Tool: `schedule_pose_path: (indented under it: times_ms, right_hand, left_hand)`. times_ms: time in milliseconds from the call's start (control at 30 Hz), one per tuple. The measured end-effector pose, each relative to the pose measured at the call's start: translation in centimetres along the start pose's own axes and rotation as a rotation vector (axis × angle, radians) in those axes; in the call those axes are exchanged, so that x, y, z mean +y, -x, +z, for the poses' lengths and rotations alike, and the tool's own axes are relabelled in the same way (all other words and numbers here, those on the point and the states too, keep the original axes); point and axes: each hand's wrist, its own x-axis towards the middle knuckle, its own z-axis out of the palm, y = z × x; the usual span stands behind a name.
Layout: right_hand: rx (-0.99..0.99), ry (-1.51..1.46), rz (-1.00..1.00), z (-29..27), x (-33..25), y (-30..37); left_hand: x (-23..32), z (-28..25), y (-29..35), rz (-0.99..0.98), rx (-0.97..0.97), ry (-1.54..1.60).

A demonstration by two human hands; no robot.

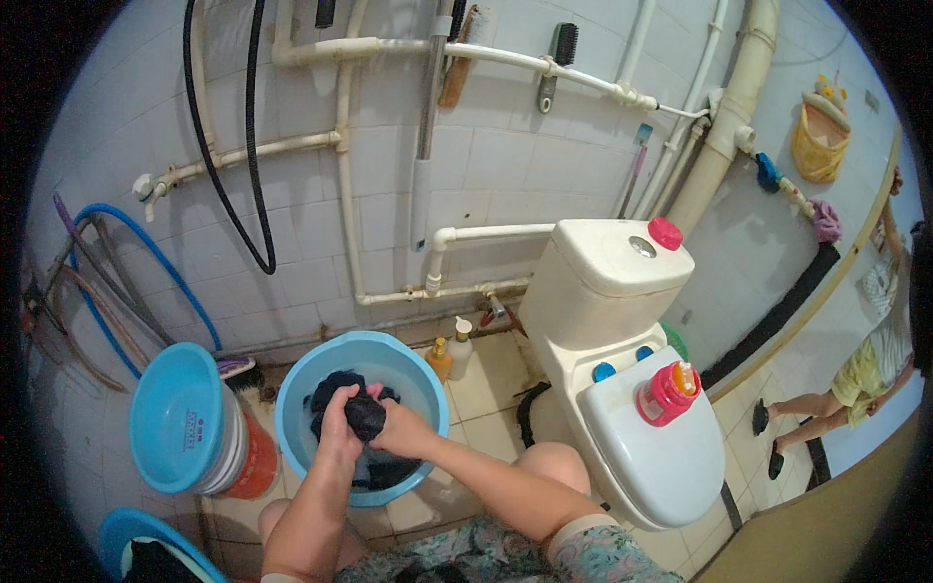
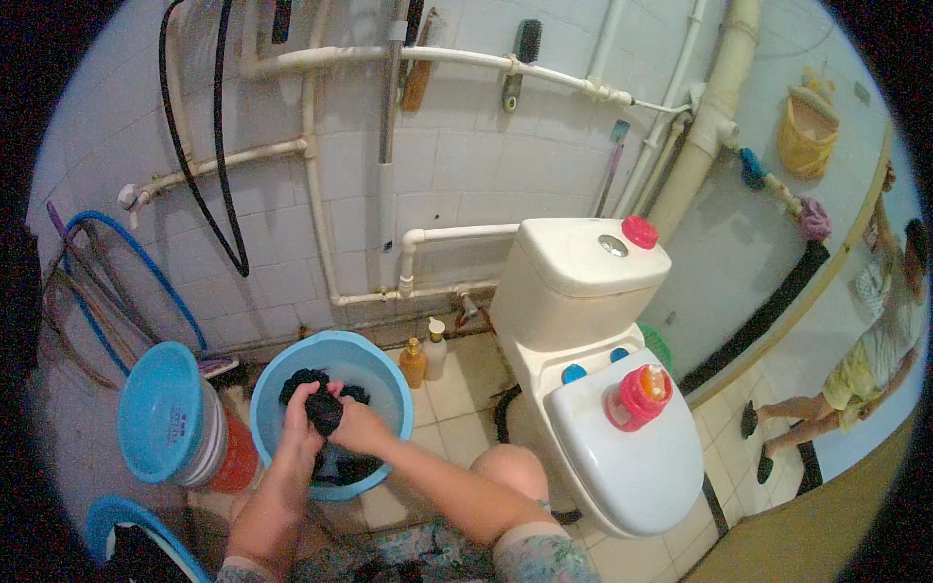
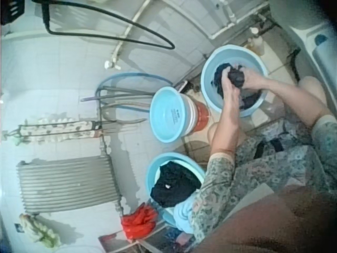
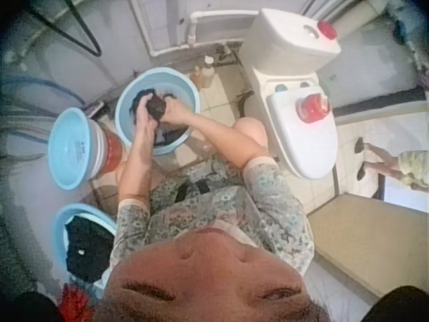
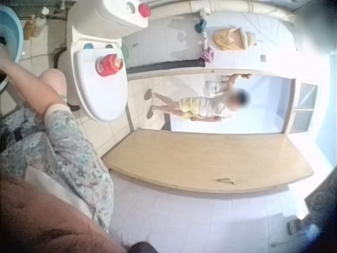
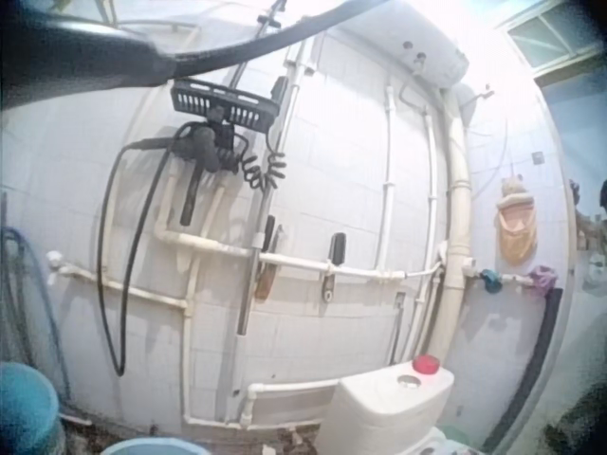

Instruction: The person sits on the bathroom floor and hand-washes a dark garment in a blue basin filled with water. They repeatedly submerge, scrub, and wring the fabric, occasionally lifting it to inspect the surface before continuing the washing process.

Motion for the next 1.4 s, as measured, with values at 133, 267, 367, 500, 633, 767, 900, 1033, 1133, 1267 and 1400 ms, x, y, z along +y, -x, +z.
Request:
schedule_pose_path:
  times_ms: [133, 267, 367, 500, 633, 767, 900, 1033, 1133, 1267, 1400]
  right_hand:
    - [-0.451, -0.646, 0.190, -2.5, -1.1, 0.2]
    - [-0.551, -0.852, 0.251, -3.0, -2.0, 0.6]
    - [-0.324, -0.527, 0.207, -2.8, -3.7, 0.7]
    - [0.335, 0.085, -0.346, -2.0, -2.7, 2.1]
    - [0.265, 0.817, -0.753, -2.2, -3.4, 2.9]
    - [0.425, 1.038, -0.718, -1.6, -1.8, 1.0]
    - [0.484, 0.953, -0.673, -1.7, -2.5, 1.2]
    - [0.318, 0.633, -0.467, -2.1, -1.5, 0.5]
    - [0.253, 0.509, -0.357, -2.4, -1.6, 0.2]
    - [0.162, 0.315, -0.131, -2.2, -2.8, 0.4]
    - [0.127, 0.115, -0.092, -1.1, -1.5, -0.2]
  left_hand:
    - [1.3, 1.5, 2.1, -0.072, -0.173, -0.012]
    - [1.0, 1.2, 1.6, -0.035, -0.156, 0.051]
    - [1.4, -0.5, -0.4, 0.071, -0.016, 0.183]
    - [3.2, -1.1, -1.6, 0.171, 0.031, 0.386]
    - [3.4, -0.8, -1.6, 0.140, 0.050, 0.357]
    - [1.1, -1.6, -2.4, 0.009, 0.033, 0.197]
    - [0.1, 0.9, 0.1, -0.037, 0.026, 0.074]
    - [-0.4, 0.7, -0.2, 0.055, 0.005, 0.011]
    - [-0.5, 0.6, -0.6, 0.054, -0.038, 0.006]
    - [0.1, 1.0, 0.4, 0.147, -0.017, -0.142]
    - [0.3, 1.8, 0.8, 0.240, 0.080, -0.318]
